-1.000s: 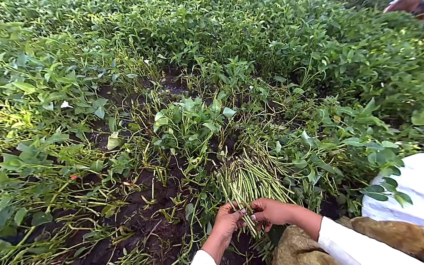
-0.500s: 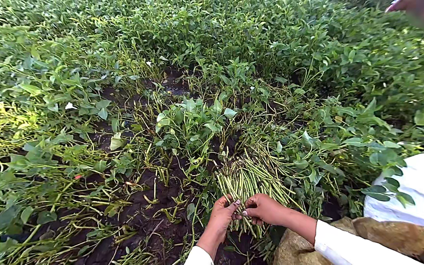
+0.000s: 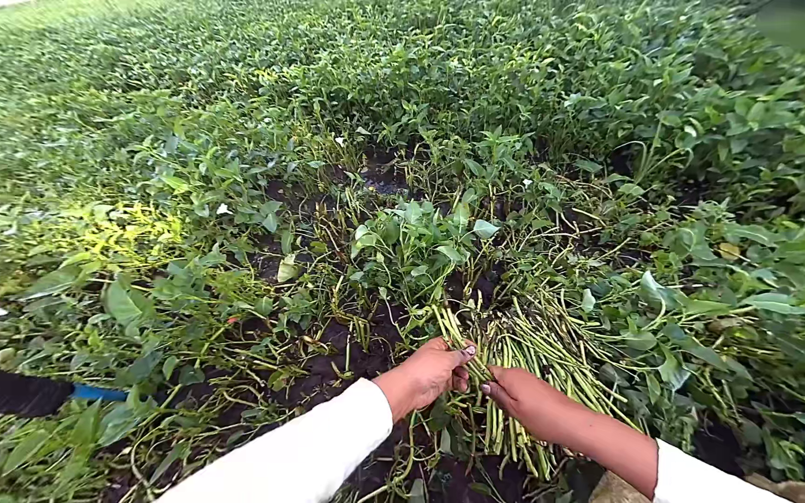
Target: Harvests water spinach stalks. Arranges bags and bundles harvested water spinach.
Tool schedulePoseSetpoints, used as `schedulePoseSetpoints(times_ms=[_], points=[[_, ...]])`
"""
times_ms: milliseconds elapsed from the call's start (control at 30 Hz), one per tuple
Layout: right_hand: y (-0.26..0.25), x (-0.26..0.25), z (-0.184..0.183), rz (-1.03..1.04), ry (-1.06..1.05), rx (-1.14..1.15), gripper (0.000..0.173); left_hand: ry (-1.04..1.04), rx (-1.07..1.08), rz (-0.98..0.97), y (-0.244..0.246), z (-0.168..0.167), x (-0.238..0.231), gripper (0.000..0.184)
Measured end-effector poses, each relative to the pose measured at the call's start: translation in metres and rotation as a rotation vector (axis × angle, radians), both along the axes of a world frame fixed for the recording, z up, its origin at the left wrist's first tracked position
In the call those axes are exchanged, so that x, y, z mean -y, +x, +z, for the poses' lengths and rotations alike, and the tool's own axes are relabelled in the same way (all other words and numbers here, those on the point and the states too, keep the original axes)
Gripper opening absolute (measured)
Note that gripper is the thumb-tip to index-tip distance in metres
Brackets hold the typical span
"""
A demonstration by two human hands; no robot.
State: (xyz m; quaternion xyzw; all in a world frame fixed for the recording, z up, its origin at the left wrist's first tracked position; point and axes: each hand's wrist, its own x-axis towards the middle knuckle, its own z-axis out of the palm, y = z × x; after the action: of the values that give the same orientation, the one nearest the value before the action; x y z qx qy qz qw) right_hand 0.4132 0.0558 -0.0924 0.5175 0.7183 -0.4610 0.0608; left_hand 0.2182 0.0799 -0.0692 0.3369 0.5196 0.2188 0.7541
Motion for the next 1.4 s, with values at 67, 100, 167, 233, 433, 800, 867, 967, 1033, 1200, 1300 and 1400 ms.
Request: schedulePoseSetpoints(times_ms=[67, 100, 167, 233, 433, 800, 867, 967, 1033, 1200, 1300, 1400], points=[[-0.027, -0.008, 0.025, 0.029, 0.109, -0.032, 0.039, -0.005, -0.024, 0.07, -0.025, 0.04, -0.009, 0.014], [-0.041, -0.014, 0.036, 0.041, 0.174, -0.07, 0.036, 0.015, -0.031, 0.102, -0.041, 0.058, -0.013, 0.013], [-0.073, -0.03, 0.056, 0.104, 0.286, -0.15, 0.03, 0.075, -0.047, 0.127, -0.079, 0.092, -0.019, 0.012], [-0.11, -0.044, 0.068, 0.196, 0.357, -0.214, 0.03, 0.166, -0.096, 0.091, -0.129, 0.116, -0.017, 0.011], [-0.238, -0.024, 0.053, 0.369, 0.235, -0.299, 0.035, 0.284, -0.223, 0.319, -0.251, 0.097, 0.059, 0.012], [-0.423, 0.115, -0.113, 0.371, 0.143, 0.104, 0.042, 0.146, -0.739, 0.968, -0.351, -0.101, 0.177, 0.017], [-0.428, 0.101, -0.117, 0.379, 0.192, 0.111, 0.041, 0.08, -0.758, 0.924, -0.355, -0.117, 0.187, 0.018], [-0.432, 0.057, -0.11, 0.462, 0.137, 0.138, 0.043, -0.003, -0.729, 0.884, -0.359, -0.131, 0.195, 0.018], [-0.441, 0.023, -0.108, 0.487, 0.082, 0.159, 0.043, 0.002, -0.726, 0.868, -0.359, -0.142, 0.192, 0.018], [-0.462, -0.017, -0.12, 0.454, 0.017, 0.19, 0.044, 0.089, -0.98, 0.538, -0.355, -0.179, 0.179, 0.021], [-0.461, -0.019, -0.122, 0.435, 0.005, 0.205, 0.043, 0.07, -1.056, 0.344, -0.348, -0.199, 0.174, 0.025], [-0.461, -0.019, -0.118, 0.401, -0.07, 0.197, 0.043, 0.027, -1.107, 0.223, -0.348, -0.215, 0.173, 0.031]])
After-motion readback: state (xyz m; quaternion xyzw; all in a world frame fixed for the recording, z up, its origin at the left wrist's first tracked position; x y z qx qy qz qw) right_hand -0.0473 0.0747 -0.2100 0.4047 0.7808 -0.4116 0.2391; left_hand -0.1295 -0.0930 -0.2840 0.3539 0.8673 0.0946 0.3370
